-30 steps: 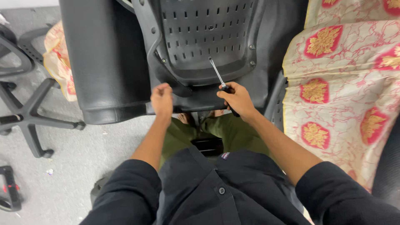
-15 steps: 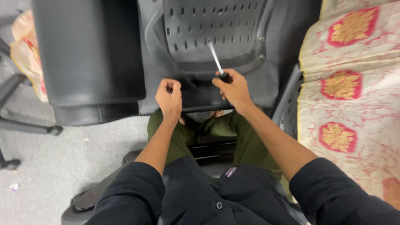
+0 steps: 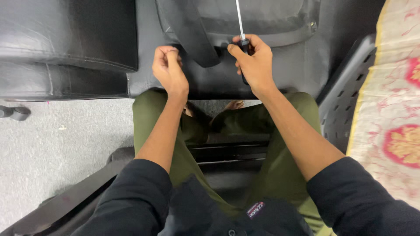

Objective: The person assembles a black plastic chair by attaching the armrests to the seat using a screwdriver. They align the parts, insert screws, and tighten them to secure the armrests in place.

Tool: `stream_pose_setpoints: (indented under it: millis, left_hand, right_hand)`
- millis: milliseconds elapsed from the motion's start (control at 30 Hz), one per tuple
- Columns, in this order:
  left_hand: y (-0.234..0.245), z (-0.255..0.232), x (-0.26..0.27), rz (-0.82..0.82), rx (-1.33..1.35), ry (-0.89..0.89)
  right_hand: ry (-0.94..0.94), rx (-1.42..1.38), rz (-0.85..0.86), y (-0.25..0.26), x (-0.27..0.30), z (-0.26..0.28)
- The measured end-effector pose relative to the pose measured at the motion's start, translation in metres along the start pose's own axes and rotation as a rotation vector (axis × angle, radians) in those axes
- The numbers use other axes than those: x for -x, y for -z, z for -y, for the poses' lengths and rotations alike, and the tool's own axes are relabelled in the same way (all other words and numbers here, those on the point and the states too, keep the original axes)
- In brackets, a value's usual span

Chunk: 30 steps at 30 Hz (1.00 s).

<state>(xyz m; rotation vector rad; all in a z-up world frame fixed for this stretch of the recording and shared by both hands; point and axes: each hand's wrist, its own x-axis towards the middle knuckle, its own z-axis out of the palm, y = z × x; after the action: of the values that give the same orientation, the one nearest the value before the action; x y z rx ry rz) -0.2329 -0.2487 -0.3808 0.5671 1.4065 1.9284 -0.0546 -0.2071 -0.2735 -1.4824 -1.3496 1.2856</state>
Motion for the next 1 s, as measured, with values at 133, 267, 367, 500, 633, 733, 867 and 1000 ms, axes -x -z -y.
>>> stream_pose_setpoints:
  millis: [133, 267, 367, 500, 633, 733, 867, 1000]
  left_hand:
    - [-0.005, 0.009, 0.001, 0.025, 0.025, -0.162]
    - [-0.005, 0.003, 0.000, 0.109, 0.123, -0.175]
    - [0.003, -0.015, 0.023, 0.155, 0.122, -0.135]
    - [0.009, -0.039, 0.055, 0.200, 0.162, -0.051]
    - [0.014, -0.053, 0.052, 0.233, 0.063, 0.053]
    - [0.023, -0.053, 0.037, 0.250, -0.020, 0.120]
    - [0.019, -0.047, 0.014, 0.239, -0.103, 0.218]
    - [0.010, -0.040, -0.007, 0.219, -0.167, 0.395]
  right_hand:
    - [0.113, -0.032, 0.041, 0.000, 0.006, -0.012]
    - [0.226, -0.046, -0.001, 0.008, 0.027, -0.016]
    - [0.260, -0.049, -0.075, 0.016, 0.066, -0.009]
    - [0.250, -0.081, -0.082, 0.033, 0.115, 0.007]
    - [0.193, -0.084, -0.061, 0.046, 0.132, 0.013]
    - [0.128, -0.070, -0.125, 0.047, 0.117, 0.002]
    - [-0.028, -0.138, -0.140, 0.046, 0.064, -0.026]
    - [-0.251, -0.544, -0.237, 0.043, 0.001, -0.055]
